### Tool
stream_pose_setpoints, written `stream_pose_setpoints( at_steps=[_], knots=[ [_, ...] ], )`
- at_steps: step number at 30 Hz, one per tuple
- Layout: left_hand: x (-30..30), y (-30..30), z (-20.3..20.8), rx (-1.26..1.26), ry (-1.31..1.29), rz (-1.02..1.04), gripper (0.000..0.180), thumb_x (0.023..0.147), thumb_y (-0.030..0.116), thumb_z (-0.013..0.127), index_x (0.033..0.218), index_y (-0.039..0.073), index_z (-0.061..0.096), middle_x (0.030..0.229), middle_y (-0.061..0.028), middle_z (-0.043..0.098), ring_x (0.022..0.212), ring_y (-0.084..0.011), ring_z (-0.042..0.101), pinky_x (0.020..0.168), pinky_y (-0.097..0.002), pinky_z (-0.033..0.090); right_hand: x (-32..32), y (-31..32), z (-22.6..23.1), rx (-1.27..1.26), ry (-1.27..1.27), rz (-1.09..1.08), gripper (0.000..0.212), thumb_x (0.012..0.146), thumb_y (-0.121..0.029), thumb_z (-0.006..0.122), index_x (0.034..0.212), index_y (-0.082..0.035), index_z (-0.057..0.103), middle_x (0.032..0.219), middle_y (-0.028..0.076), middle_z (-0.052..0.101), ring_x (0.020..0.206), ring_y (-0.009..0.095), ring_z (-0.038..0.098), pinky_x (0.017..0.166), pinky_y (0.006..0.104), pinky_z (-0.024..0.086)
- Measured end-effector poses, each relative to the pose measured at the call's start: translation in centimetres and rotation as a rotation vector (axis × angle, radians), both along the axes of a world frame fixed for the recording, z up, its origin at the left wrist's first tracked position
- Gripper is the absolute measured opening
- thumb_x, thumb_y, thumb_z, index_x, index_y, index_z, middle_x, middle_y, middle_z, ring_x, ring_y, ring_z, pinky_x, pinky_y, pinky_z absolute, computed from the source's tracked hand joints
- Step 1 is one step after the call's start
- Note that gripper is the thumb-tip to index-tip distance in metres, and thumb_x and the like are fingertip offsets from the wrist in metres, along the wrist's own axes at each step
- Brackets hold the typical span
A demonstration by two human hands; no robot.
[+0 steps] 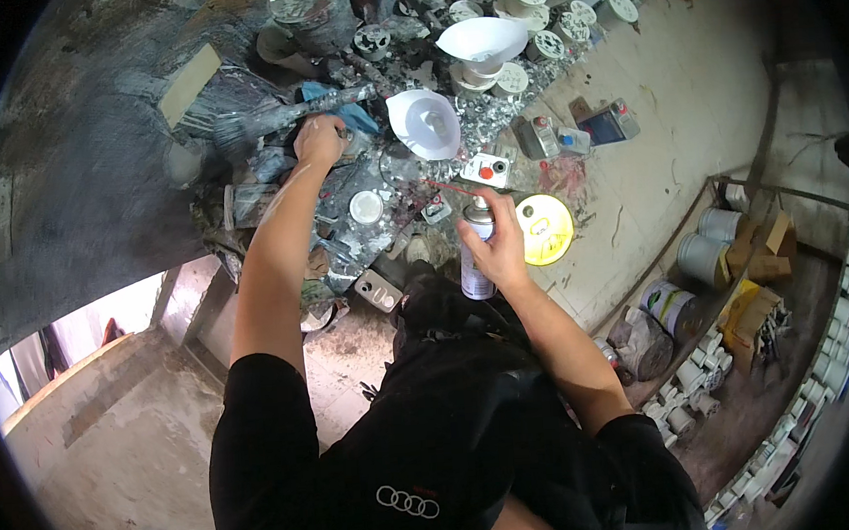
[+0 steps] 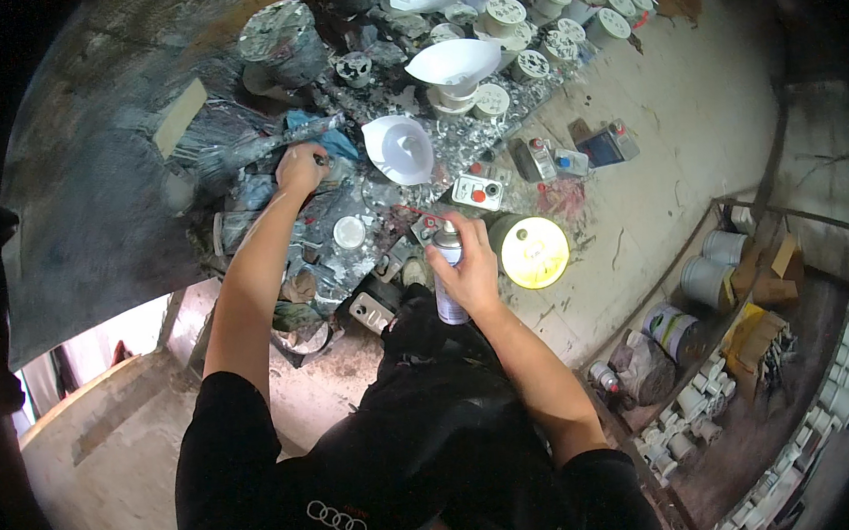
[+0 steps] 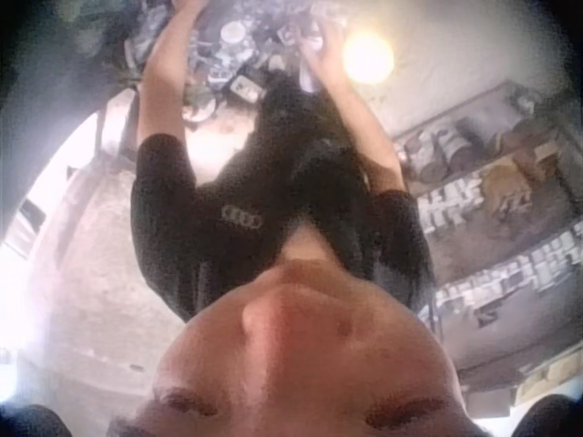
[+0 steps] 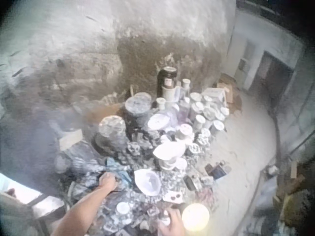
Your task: The person disassembles a paint sprayer, rinses its components in a bucket, and uses a spray can to clean the parts. They reassemble the sprayer and wipe a white car with a cloth.
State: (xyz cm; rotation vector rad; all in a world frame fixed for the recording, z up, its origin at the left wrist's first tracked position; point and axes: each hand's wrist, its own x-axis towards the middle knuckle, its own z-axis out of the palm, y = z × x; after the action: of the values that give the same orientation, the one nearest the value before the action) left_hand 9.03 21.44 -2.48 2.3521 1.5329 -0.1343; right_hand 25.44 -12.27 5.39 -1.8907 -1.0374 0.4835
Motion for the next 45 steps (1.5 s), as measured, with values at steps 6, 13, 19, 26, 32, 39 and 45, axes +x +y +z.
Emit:
stream_pose_setpoints(
  at_steps=[6,13,19,26,32,39,45],
  knots=[
    [0.7,-0.1,-0.3,0.005,0.092,-0.140,0.033,0.080,0.021,0.084,0.112,0.016,0.078,0.130,-0.0105,0.068,0.119,-0.0327,0.066,0.098,-0.0427,0.054,0.4,-1.3,-0.5,0.011,0.036,-0.073,0.051,0.085,-0.020,0.079,0.131,-0.009,0.059,0.112,0.017,0.059,0.100,0.040,0.064,0.085,0.0440,0.053],
    [-5.1,-7.0,3.8,0.251,-0.439,-0.113,0.038,0.086,0.015,0.080,0.122,0.007,0.071,0.131,-0.0160,0.064,0.117,-0.0362,0.065,0.096,-0.0432,0.054,0.1,-1.3,-1.6,0.106,0.090,-0.038,0.051,0.087,-0.015,0.079,0.132,-0.005,0.058,0.113,0.017,0.059,0.110,0.034,0.060,0.097,0.0401,0.048],
    [-16.8,-18.8,1.8,0.417,-0.646,0.513,0.056,0.081,0.013,0.083,0.127,-0.001,0.054,0.118,-0.0210,0.057,0.105,-0.0415,0.061,0.091,-0.0468,0.052,-0.6,0.2,-1.9,0.059,0.143,0.072,0.054,0.089,-0.015,0.078,0.136,-0.002,0.056,0.124,0.017,0.059,0.115,0.031,0.059,0.104,0.0401,0.046],
    [-21.8,-17.8,-3.9,0.319,-0.374,0.560,0.100,0.071,0.021,0.090,0.151,-0.003,0.036,0.133,-0.0234,0.053,0.122,-0.0448,0.053,0.106,-0.0473,0.046,-3.0,2.1,-1.6,0.015,0.155,0.217,0.054,0.089,-0.015,0.077,0.137,-0.002,0.056,0.123,0.016,0.059,0.114,0.029,0.059,0.102,0.0384,0.046],
    [-22.1,-17.7,-3.1,0.350,-0.327,0.542,0.108,0.066,0.022,0.093,0.153,-0.001,0.035,0.140,-0.0220,0.049,0.131,-0.0428,0.047,0.112,-0.0483,0.041,-4.6,1.9,-0.7,0.011,0.097,0.224,0.052,0.089,-0.015,0.077,0.136,-0.002,0.056,0.121,0.016,0.060,0.111,0.029,0.060,0.100,0.0384,0.047],
    [-22.0,-16.5,-3.7,0.254,-0.298,0.525,0.117,0.066,0.023,0.092,0.160,0.002,0.026,0.151,-0.0192,0.049,0.136,-0.0380,0.047,0.113,-0.0481,0.040,-5.1,0.9,-0.5,-0.013,0.077,0.208,0.051,0.090,-0.012,0.075,0.136,-0.003,0.055,0.120,0.014,0.061,0.108,0.024,0.061,0.098,0.0360,0.048],
    [-22.8,-17.0,-1.6,0.211,-0.416,0.560,0.118,0.065,0.026,0.091,0.160,0.003,0.025,0.148,-0.0216,0.050,0.131,-0.0418,0.054,0.108,-0.0461,0.047,-5.8,0.4,-0.8,-0.022,0.158,0.199,0.053,0.089,-0.014,0.077,0.136,-0.002,0.056,0.121,0.016,0.061,0.112,0.028,0.060,0.101,0.0388,0.047]
  ],
)
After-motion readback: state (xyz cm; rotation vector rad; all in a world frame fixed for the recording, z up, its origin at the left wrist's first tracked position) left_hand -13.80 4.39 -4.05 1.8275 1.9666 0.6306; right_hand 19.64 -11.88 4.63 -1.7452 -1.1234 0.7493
